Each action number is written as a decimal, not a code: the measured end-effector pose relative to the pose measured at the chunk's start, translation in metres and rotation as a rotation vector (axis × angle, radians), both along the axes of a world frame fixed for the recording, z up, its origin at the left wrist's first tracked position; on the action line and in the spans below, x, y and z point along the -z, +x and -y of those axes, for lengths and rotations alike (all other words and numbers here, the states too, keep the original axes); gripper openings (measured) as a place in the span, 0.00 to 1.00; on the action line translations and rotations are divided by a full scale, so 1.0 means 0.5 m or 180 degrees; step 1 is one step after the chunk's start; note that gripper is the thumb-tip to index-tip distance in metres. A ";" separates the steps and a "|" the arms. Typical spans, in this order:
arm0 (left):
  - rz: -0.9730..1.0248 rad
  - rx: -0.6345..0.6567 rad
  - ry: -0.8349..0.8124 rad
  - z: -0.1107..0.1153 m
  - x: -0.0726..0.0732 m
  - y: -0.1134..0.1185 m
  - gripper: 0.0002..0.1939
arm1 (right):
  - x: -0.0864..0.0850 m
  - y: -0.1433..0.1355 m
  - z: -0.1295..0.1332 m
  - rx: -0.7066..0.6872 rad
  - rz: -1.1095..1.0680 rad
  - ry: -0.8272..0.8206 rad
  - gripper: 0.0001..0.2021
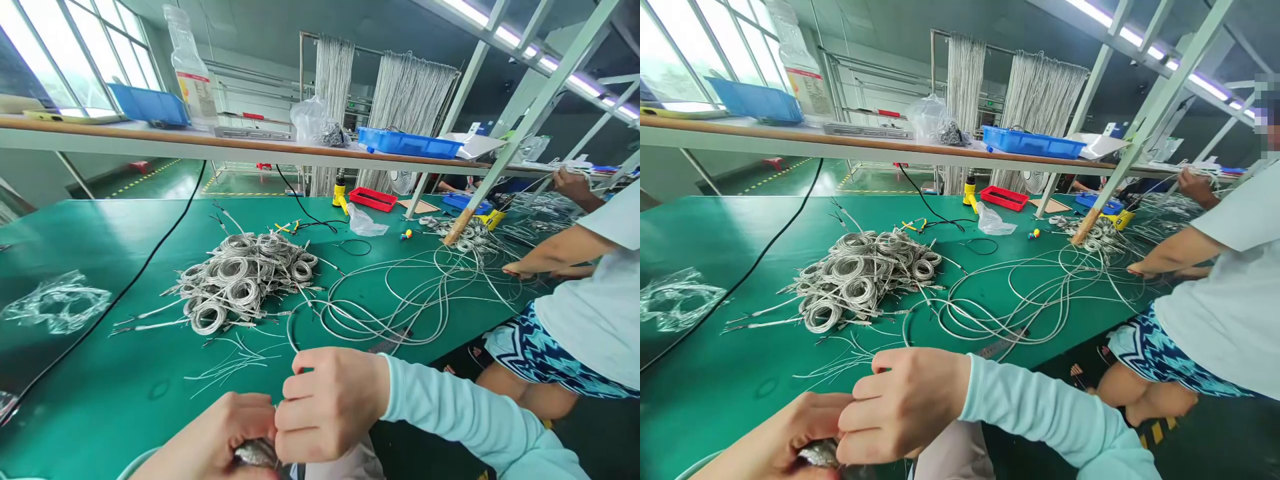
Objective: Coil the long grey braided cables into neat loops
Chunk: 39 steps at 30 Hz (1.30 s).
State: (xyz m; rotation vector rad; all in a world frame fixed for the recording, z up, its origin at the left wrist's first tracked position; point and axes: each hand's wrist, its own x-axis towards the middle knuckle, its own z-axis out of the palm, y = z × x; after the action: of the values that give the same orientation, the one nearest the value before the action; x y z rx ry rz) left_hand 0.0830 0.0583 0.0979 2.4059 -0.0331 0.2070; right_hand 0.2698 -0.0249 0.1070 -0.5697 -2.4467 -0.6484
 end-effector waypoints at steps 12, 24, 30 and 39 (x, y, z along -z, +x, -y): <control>0.0103 0.0016 0.0403 -0.003 0.016 0.004 0.29 | 0.039 0.002 0.006 0.0297 -0.0065 -0.0588 0.14; 0.0670 -0.0457 0.1617 0.015 -0.003 -0.001 0.19 | 0.045 -0.014 0.025 0.0846 -0.0997 -0.2322 0.15; 0.0915 -0.0766 0.2812 0.030 -0.013 0.002 0.19 | 0.045 -0.027 0.026 0.1059 -0.1933 -0.2915 0.16; 0.1066 -0.0997 0.4154 0.046 -0.022 0.007 0.16 | 0.050 -0.071 0.030 0.1727 -0.3062 -0.3466 0.16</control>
State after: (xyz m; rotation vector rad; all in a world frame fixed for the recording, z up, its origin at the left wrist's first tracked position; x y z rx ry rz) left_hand 0.0866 0.0355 0.1090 3.6201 0.0848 0.9800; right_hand 0.2341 -0.0399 0.0819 -1.5276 -1.4949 0.7507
